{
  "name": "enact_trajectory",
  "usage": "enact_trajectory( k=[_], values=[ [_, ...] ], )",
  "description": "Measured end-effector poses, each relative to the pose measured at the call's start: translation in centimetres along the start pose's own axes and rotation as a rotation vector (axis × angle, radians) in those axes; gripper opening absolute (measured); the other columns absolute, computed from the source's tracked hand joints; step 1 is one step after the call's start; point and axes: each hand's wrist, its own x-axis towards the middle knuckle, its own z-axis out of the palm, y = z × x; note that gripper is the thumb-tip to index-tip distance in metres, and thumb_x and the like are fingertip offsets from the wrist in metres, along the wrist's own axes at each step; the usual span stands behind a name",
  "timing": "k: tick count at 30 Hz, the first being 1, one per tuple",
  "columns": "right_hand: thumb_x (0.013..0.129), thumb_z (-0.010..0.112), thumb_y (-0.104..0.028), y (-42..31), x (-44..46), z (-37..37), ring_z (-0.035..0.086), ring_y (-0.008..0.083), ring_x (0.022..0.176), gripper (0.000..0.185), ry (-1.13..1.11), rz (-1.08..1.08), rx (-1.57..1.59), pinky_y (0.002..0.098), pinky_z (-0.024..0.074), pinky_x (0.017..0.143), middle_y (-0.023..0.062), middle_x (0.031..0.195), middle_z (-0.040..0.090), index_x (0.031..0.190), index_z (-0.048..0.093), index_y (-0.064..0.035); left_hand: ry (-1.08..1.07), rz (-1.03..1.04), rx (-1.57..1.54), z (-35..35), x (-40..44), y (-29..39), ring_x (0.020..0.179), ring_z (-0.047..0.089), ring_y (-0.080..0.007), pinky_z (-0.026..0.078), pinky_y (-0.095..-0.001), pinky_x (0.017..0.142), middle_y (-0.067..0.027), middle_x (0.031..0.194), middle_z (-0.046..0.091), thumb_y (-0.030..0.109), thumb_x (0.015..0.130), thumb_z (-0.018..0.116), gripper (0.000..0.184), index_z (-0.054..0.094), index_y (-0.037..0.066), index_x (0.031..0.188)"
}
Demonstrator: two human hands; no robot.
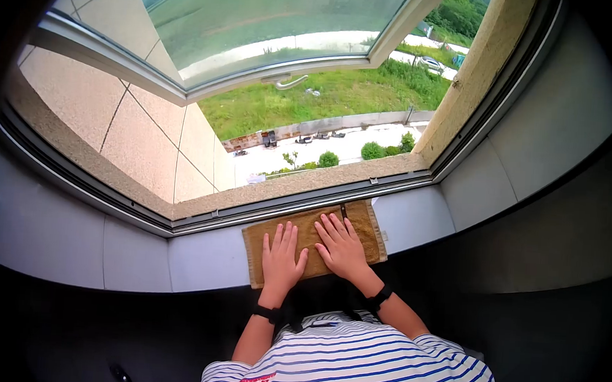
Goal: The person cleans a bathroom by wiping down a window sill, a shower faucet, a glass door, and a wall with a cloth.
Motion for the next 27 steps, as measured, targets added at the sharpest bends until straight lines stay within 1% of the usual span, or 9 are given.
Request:
enact_trajectory(
  k=[7, 9, 10, 12, 15, 19, 23, 25, 27],
  values=[
    [0.098, 0.055, -0.039, 0.2, -0.3, -0.4, 0.038, 0.0255, 0.144, 0.054, -0.028, 0.014, 0.047, 0.0471, 0.0241, 0.119, 0.0091, 0.152, 0.045, 0.144, 0.051, -0.0123, -0.07, -0.049, 0.0, 0.0, 0.2, 1.0, 0.148, 0.031, -0.028, 0.016, -0.0538, 0.121, -0.012, 0.157, 0.039, 0.038, 0.096, 0.053, 0.062, 0.043, 0.006, 0.149],
    [0.098, 0.054, -0.038, 0.7, -0.4, -0.6, 0.038, 0.0252, 0.143, 0.053, -0.021, -0.002, 0.097, 0.0459, 0.0251, 0.119, 0.0091, 0.152, 0.046, 0.144, 0.051, -0.0122, -0.047, -0.083, 0.047, 0.2, -0.2, 1.6, 0.148, 0.031, -0.0262, 0.014, -0.056, 0.12, -0.0123, 0.156, 0.04, 0.036, 0.094, 0.053, 0.063, 0.045, 0.005, 0.148],
    [0.098, 0.054, -0.038, 0.8, -0.8, -0.6, 0.038, 0.0252, 0.143, 0.053, -0.032, 0.012, 0.109, 0.0459, 0.0251, 0.119, 0.0091, 0.152, 0.046, 0.144, 0.051, -0.0122, -0.045, -0.096, 0.072, 0.4, -0.1, 2.2, 0.149, 0.028, -0.0257, 0.012, -0.0571, 0.121, -0.0126, 0.158, 0.038, 0.037, 0.094, 0.051, 0.065, 0.043, 0.003, 0.148],
    [0.098, 0.054, -0.038, 2.5, -0.8, -1.0, 0.039, 0.0251, 0.143, 0.052, -0.022, -0.074, 0.155, 0.0443, 0.0259, 0.119, 0.0085, 0.151, 0.047, 0.143, 0.052, -0.0121, -0.052, -0.112, 0.088, 0.9, 0.3, 3.6, 0.15, 0.027, -0.0263, 0.012, -0.0568, 0.121, -0.0137, 0.158, 0.036, 0.037, 0.095, 0.051, 0.065, 0.042, 0.001, 0.148],
    [0.098, 0.053, -0.038, 6.0, -1.9, -2.2, 0.039, 0.025, 0.142, 0.05, -0.037, -0.08, 0.144, 0.0433, 0.0263, 0.119, 0.0075, 0.15, 0.049, 0.141, 0.054, -0.0118, -0.042, -0.125, 0.098, 2.6, 1.6, 7.0, 0.151, 0.025, -0.0265, 0.009, -0.0568, 0.121, -0.0154, 0.159, 0.034, 0.037, 0.095, 0.05, 0.067, 0.04, -0.001, 0.148],
    [0.096, 0.057, -0.039, 13.9, -4.3, -5.2, 0.041, 0.0266, 0.141, 0.049, 0.013, 0.064, 0.087, 0.0441, 0.0284, 0.118, 0.0054, 0.15, 0.049, 0.14, 0.057, -0.0178, -0.036, 0.024, 0.028, 5.4, 4.7, 14.0, 0.151, 0.024, -0.0255, 0.009, -0.0573, 0.121, -0.0161, 0.16, 0.033, 0.041, 0.097, 0.048, 0.068, 0.039, -0.001, 0.149],
    [0.092, 0.061, -0.04, 20.2, -7.2, -7.3, 0.041, 0.0295, 0.14, 0.051, 0.019, 0.25, -0.013, 0.0463, 0.0285, 0.118, 0.0082, 0.149, 0.049, 0.138, 0.059, -0.0195, -0.022, 0.196, -0.067, 7.8, 7.6, 20.2, 0.151, 0.025, -0.0261, 0.011, -0.0591, 0.12, -0.0168, 0.159, 0.034, 0.044, 0.098, 0.047, 0.068, 0.041, -0.001, 0.148],
    [0.091, 0.062, -0.04, 21.0, -8.0, -7.9, 0.041, 0.0307, 0.14, 0.052, 0.049, 0.324, -0.041, 0.0467, 0.0288, 0.118, 0.0089, 0.15, 0.048, 0.138, 0.058, -0.0202, -0.005, 0.206, -0.083, 8.0, 8.4, 21.0, 0.15, 0.026, -0.0264, 0.011, -0.0587, 0.12, -0.0168, 0.158, 0.035, 0.044, 0.098, 0.048, 0.068, 0.042, -0.001, 0.147],
    [0.09, 0.062, -0.039, 20.8, -8.0, -7.6, 0.041, 0.0311, 0.14, 0.052, 0.043, 0.334, -0.075, 0.0469, 0.0288, 0.118, 0.0086, 0.15, 0.048, 0.139, 0.057, -0.0206, -0.002, 0.213, -0.109, 8.2, 8.4, 21.5, 0.15, 0.027, -0.0267, 0.012, -0.0583, 0.12, -0.0168, 0.157, 0.036, 0.044, 0.097, 0.048, 0.067, 0.042, -0.001, 0.147]
  ],
)
